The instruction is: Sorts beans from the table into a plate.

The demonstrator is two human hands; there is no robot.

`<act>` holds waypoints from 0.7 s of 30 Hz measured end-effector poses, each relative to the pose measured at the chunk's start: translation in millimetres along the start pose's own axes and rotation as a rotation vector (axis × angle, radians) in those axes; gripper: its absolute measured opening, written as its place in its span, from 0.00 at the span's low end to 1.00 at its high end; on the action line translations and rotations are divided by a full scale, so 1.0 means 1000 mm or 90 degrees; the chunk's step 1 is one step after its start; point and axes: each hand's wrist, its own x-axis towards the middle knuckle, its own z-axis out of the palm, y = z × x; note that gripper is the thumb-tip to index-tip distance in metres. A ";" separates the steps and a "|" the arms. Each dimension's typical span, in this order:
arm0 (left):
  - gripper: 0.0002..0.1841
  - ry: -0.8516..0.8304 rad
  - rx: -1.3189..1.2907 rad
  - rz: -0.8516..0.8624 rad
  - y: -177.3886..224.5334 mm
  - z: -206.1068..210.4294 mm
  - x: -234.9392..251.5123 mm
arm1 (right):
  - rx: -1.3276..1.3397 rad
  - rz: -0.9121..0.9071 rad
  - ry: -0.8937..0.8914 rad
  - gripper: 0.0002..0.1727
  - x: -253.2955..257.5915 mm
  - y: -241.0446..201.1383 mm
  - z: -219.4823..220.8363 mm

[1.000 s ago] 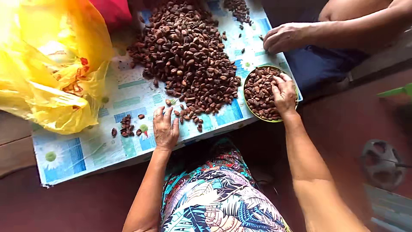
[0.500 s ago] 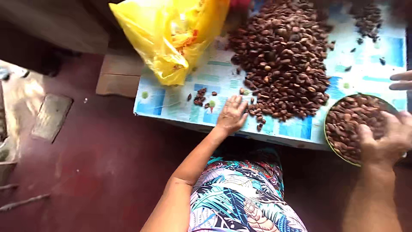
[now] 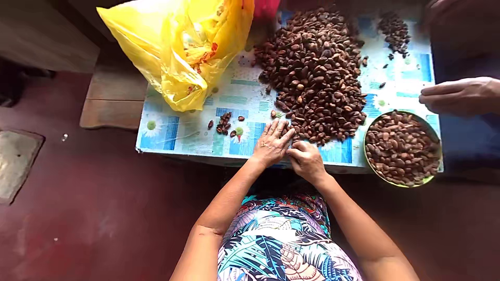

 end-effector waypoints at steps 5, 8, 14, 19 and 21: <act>0.23 0.045 -0.143 -0.008 0.008 -0.001 0.016 | -0.029 0.018 0.107 0.12 0.006 0.021 -0.002; 0.24 0.063 -0.199 -0.017 -0.001 -0.011 0.012 | -0.011 0.013 0.206 0.13 -0.009 0.036 -0.014; 0.27 0.084 -0.161 -0.114 -0.025 -0.039 -0.016 | 0.063 0.136 0.304 0.11 -0.053 0.056 -0.042; 0.29 0.135 -0.062 -0.207 -0.045 -0.034 -0.017 | 0.172 0.239 0.356 0.11 -0.064 0.063 -0.027; 0.29 0.141 -0.056 -0.250 -0.044 -0.040 -0.009 | 0.217 0.252 0.362 0.12 -0.064 0.066 -0.026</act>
